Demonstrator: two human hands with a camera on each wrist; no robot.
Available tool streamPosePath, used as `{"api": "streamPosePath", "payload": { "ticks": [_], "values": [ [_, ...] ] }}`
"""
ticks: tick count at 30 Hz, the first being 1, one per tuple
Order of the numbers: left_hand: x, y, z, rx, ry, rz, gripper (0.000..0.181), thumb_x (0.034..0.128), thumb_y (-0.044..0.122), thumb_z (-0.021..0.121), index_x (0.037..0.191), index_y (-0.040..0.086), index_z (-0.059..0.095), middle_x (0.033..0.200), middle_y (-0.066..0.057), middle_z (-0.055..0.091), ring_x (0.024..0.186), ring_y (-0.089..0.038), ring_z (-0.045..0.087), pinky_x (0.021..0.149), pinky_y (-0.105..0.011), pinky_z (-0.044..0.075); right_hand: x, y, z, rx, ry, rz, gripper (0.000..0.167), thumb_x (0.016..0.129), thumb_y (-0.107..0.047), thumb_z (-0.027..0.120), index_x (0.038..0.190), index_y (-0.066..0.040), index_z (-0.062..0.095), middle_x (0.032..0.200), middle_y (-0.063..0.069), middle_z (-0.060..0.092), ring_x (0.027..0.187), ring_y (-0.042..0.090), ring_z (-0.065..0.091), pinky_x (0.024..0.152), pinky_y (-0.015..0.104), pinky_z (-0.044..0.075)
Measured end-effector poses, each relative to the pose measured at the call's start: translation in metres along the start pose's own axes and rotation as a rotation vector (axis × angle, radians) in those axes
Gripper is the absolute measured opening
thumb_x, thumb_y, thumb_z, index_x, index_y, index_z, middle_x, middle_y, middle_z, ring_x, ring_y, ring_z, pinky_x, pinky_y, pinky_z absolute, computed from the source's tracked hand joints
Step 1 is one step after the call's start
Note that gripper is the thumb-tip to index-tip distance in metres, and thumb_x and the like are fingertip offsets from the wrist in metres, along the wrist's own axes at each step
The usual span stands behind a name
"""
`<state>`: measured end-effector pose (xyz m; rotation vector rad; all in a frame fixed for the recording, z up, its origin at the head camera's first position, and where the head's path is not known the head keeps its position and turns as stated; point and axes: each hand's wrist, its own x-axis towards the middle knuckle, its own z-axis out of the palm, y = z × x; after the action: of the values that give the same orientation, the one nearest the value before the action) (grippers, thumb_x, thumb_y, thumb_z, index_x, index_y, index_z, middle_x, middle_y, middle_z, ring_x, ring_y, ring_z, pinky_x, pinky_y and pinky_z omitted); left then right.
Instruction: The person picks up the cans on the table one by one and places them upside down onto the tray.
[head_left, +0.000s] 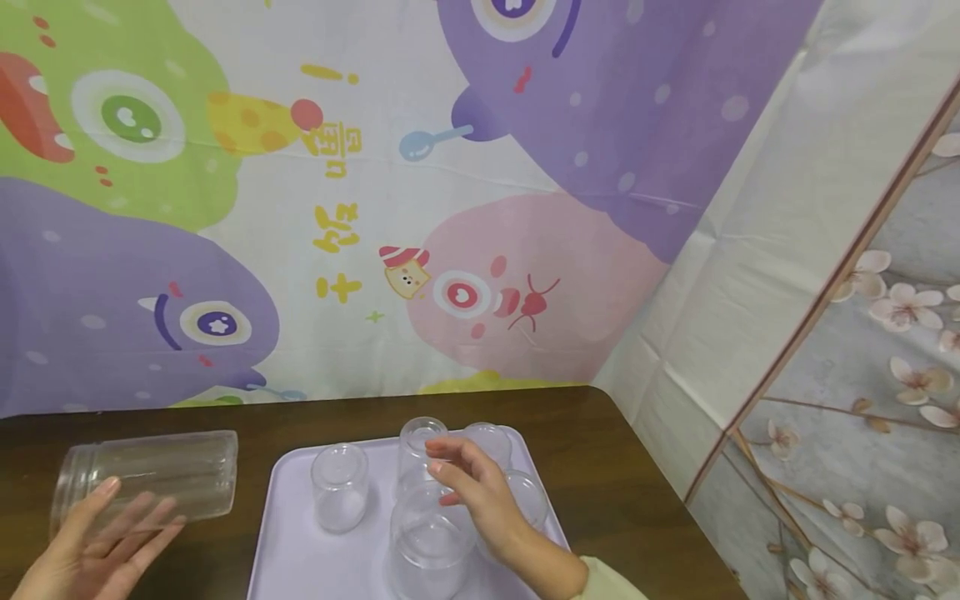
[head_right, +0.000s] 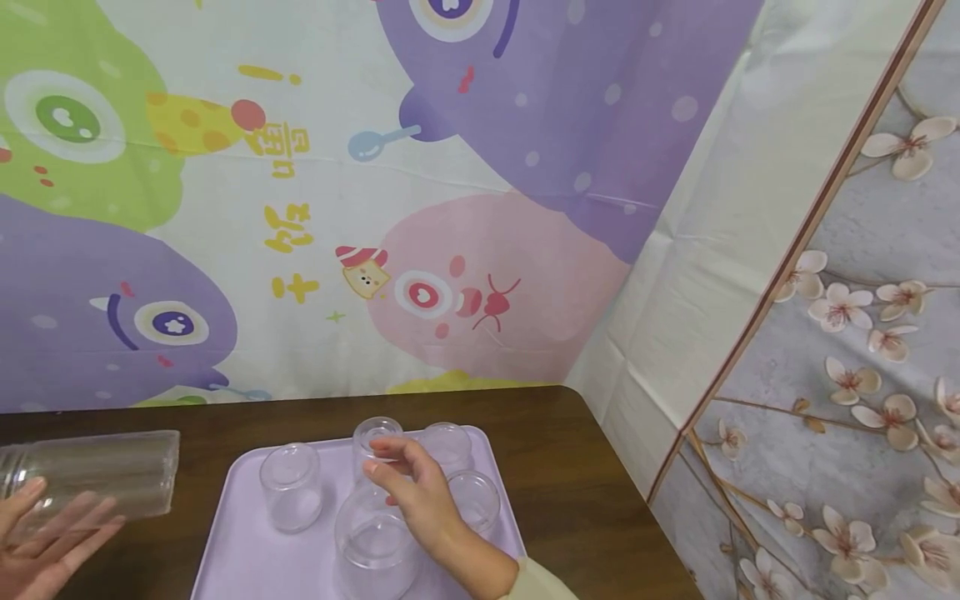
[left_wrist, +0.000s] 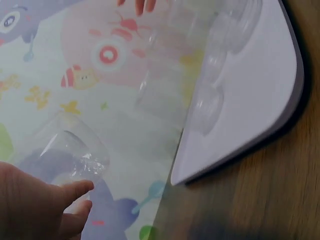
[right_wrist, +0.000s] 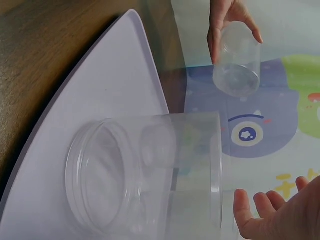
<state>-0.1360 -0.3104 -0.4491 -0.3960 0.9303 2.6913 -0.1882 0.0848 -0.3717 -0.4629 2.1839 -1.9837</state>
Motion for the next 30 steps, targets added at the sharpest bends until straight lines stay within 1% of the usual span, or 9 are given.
{"api": "streamPosePath", "payload": {
  "ticks": [8, 11, 14, 17, 19, 21, 24, 27, 30],
  "values": [
    [-0.004, -0.014, 0.017, 0.068, -0.093, 0.018, 0.084, 0.0943, 0.058, 0.035, 0.12, 0.047, -0.044, 0.149, 0.012, -0.031, 0.101, -0.014, 0.063, 0.109, -0.03, 0.039, 0.001, -0.003, 0.009, 0.073, 0.005, 0.013, 0.042, 0.09, -0.024, 0.055, 0.124, 0.0, 0.053, 0.13, 0.022, 0.051, 0.109, 0.014, 0.054, 0.078, 0.032, 0.052],
    [-0.004, -0.02, 0.022, 0.022, -0.11, 0.031, 0.084, 0.095, 0.055, 0.036, 0.122, 0.048, -0.043, 0.151, 0.017, -0.022, 0.104, -0.015, 0.062, 0.111, -0.03, 0.036, 0.002, -0.003, 0.013, 0.09, 0.002, 0.016, 0.042, 0.09, -0.023, 0.054, 0.124, 0.0, 0.052, 0.128, 0.02, 0.053, 0.111, 0.017, 0.053, 0.078, 0.033, 0.052],
    [-0.001, -0.026, 0.027, -0.002, -0.112, 0.049, 0.083, 0.0954, 0.053, 0.037, 0.124, 0.049, -0.041, 0.152, 0.013, -0.016, 0.106, -0.016, 0.061, 0.113, -0.032, 0.033, 0.003, -0.003, 0.017, 0.111, 0.005, 0.013, 0.042, 0.089, -0.023, 0.054, 0.124, 0.001, 0.053, 0.125, 0.017, 0.056, 0.11, 0.015, 0.054, 0.077, 0.034, 0.052],
    [0.001, -0.032, 0.031, -0.017, -0.127, 0.066, 0.083, 0.0959, 0.051, 0.038, 0.126, 0.049, -0.04, 0.152, 0.003, 0.004, 0.108, -0.017, 0.06, 0.114, -0.034, 0.031, 0.003, -0.003, 0.021, 0.134, 0.002, 0.017, 0.042, 0.089, -0.023, 0.054, 0.124, 0.001, 0.053, 0.124, 0.014, 0.057, 0.109, 0.012, 0.054, 0.076, 0.034, 0.052],
    [0.002, -0.035, 0.034, -0.028, -0.159, 0.067, 0.083, 0.0963, 0.051, 0.038, 0.126, 0.048, -0.04, 0.145, -0.003, 0.028, 0.109, -0.019, 0.06, 0.114, -0.035, 0.031, 0.003, -0.004, 0.024, 0.147, -0.004, 0.019, 0.042, 0.089, -0.023, 0.055, 0.124, 0.001, 0.053, 0.123, 0.014, 0.057, 0.109, 0.012, 0.054, 0.075, 0.033, 0.052],
    [0.002, -0.038, 0.037, -0.034, -0.204, 0.071, 0.081, 0.0972, 0.049, 0.036, 0.127, 0.047, -0.04, 0.127, 0.003, 0.048, 0.112, -0.02, 0.059, 0.113, -0.036, 0.033, 0.004, -0.004, 0.026, 0.155, -0.011, 0.023, 0.043, 0.089, -0.023, 0.055, 0.124, 0.001, 0.053, 0.123, 0.013, 0.057, 0.109, 0.012, 0.054, 0.076, 0.032, 0.052],
    [0.002, -0.042, 0.042, -0.028, -0.24, 0.075, 0.08, 0.0976, 0.049, 0.033, 0.127, 0.046, -0.041, 0.11, 0.004, 0.06, 0.113, -0.02, 0.058, 0.112, -0.036, 0.035, 0.004, -0.005, 0.029, 0.169, -0.02, 0.032, 0.043, 0.088, -0.024, 0.055, 0.123, 0.001, 0.053, 0.121, 0.014, 0.058, 0.105, 0.011, 0.054, 0.075, 0.031, 0.052],
    [0.001, -0.045, 0.049, -0.03, -0.219, 0.072, 0.081, 0.0973, 0.049, 0.034, 0.128, 0.045, -0.04, 0.109, 0.005, 0.059, 0.112, -0.019, 0.059, 0.111, -0.035, 0.037, 0.004, -0.005, 0.032, 0.186, -0.029, 0.037, 0.044, 0.088, -0.025, 0.054, 0.123, 0.002, 0.053, 0.12, 0.014, 0.058, 0.1, 0.01, 0.054, 0.074, 0.03, 0.052],
    [0.001, -0.047, 0.055, -0.025, -0.174, 0.054, 0.083, 0.0965, 0.05, 0.036, 0.131, 0.042, -0.039, 0.119, 0.004, 0.05, 0.111, -0.017, 0.059, 0.11, -0.033, 0.037, 0.004, -0.006, 0.034, 0.197, -0.034, 0.035, 0.045, 0.088, -0.026, 0.054, 0.123, 0.003, 0.053, 0.119, 0.014, 0.058, 0.099, 0.011, 0.053, 0.074, 0.03, 0.053]
  ]
}}
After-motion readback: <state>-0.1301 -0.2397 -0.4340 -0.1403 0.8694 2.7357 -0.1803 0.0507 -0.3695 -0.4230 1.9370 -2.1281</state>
